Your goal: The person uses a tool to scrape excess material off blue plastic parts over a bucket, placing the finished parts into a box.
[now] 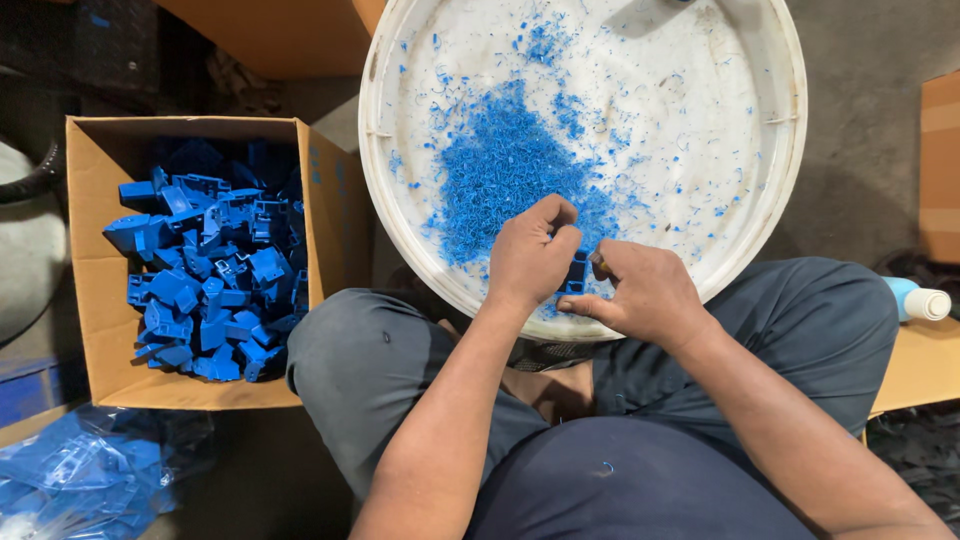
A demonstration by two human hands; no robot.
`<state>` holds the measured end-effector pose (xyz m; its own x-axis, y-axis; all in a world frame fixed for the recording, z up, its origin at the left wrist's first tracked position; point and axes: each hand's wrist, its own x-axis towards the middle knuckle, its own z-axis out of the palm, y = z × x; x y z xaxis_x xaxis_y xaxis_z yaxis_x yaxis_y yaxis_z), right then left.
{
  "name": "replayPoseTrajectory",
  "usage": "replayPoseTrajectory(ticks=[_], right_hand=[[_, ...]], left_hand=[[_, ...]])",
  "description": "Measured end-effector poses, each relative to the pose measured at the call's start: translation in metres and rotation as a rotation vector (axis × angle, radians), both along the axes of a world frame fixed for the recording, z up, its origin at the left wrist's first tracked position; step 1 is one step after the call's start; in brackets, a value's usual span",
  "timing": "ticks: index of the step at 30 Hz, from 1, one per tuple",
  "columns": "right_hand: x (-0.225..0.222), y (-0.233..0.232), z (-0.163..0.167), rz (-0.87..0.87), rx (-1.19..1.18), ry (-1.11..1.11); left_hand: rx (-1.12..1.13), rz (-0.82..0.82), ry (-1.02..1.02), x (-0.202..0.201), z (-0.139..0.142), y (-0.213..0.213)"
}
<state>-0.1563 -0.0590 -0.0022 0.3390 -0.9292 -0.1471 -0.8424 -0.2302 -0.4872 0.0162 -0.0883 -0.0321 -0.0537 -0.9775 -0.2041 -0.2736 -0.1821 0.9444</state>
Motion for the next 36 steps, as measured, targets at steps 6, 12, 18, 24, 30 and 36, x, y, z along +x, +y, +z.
replayPoseTrajectory(ticks=[6, 12, 18, 24, 30, 36], right_hand=[[-0.0022, 0.0021, -0.0045, 0.012, -0.012, -0.008], [-0.0007, 0.0056, -0.0084, 0.056, -0.045, 0.058], [0.0013, 0.0091, -0.0053, 0.019, -0.128, -0.008], [0.001, 0.0062, -0.0041, 0.041, -0.108, 0.005], [0.0014, 0.007, -0.0078, 0.053, -0.096, 0.024], [0.0025, 0.0085, -0.0096, 0.043, -0.096, 0.005]], left_hand=[[0.003, -0.004, -0.018, -0.0003, 0.0019, 0.0003], [-0.006, 0.005, -0.027, -0.0002, 0.001, 0.0008], [-0.017, 0.011, 0.002, -0.0017, -0.0011, 0.0008], [0.004, 0.013, 0.012, -0.0011, -0.0027, 0.0007], [-0.011, 0.022, -0.016, -0.0012, -0.0041, 0.0005], [-0.003, 0.022, -0.021, -0.0007, -0.0047, -0.0006]])
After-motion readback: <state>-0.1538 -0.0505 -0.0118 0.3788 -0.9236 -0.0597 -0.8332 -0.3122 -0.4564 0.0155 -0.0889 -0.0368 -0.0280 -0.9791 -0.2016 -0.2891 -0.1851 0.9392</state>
